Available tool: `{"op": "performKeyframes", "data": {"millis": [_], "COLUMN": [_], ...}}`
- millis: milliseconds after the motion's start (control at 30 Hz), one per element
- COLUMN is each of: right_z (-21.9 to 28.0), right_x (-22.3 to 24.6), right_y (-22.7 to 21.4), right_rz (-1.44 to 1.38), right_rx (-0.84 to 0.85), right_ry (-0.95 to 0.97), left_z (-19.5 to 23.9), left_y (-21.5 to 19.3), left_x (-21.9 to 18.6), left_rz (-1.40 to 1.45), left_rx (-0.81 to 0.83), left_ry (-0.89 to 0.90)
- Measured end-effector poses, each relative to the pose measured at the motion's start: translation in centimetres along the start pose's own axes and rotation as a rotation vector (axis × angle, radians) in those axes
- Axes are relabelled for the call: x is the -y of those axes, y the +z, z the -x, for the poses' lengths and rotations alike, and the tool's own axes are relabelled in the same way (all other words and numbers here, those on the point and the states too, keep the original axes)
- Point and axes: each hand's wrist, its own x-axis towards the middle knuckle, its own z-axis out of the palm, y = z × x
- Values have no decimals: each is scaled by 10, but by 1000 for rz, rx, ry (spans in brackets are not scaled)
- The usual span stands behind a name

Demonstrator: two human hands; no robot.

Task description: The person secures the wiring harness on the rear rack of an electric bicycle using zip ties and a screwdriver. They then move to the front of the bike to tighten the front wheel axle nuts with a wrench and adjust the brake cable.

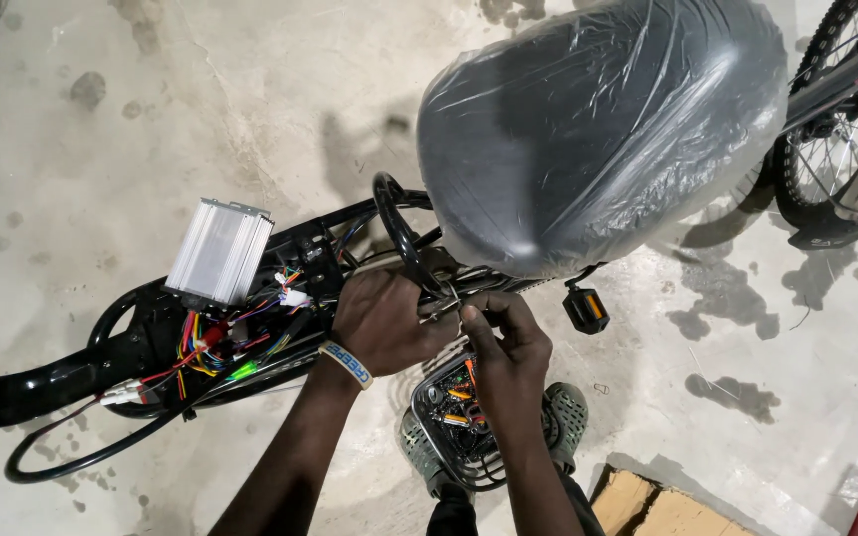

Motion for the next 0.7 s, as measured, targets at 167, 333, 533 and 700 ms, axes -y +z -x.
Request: {"op": "performKeyframes", "data": {"millis": [167,333,533,700], "right_z": [-4,-1,24,21], "right_x": [-3,4,9,19], "right_y": [-4,-5,-13,-17], "right_rz": [6,-34,-99,-207], "right_rx": [0,15,91,54], "right_ry": [-6,-6,49,-27], "left_z": [7,-2,7,9], "left_y": [16,16,44,48], "left_x": [8,0,19,28], "left_rz": [-26,-18,-84,-103], "left_rx": [-66,23,-138,-105], "left_ry": [55,-54,15,75]}}
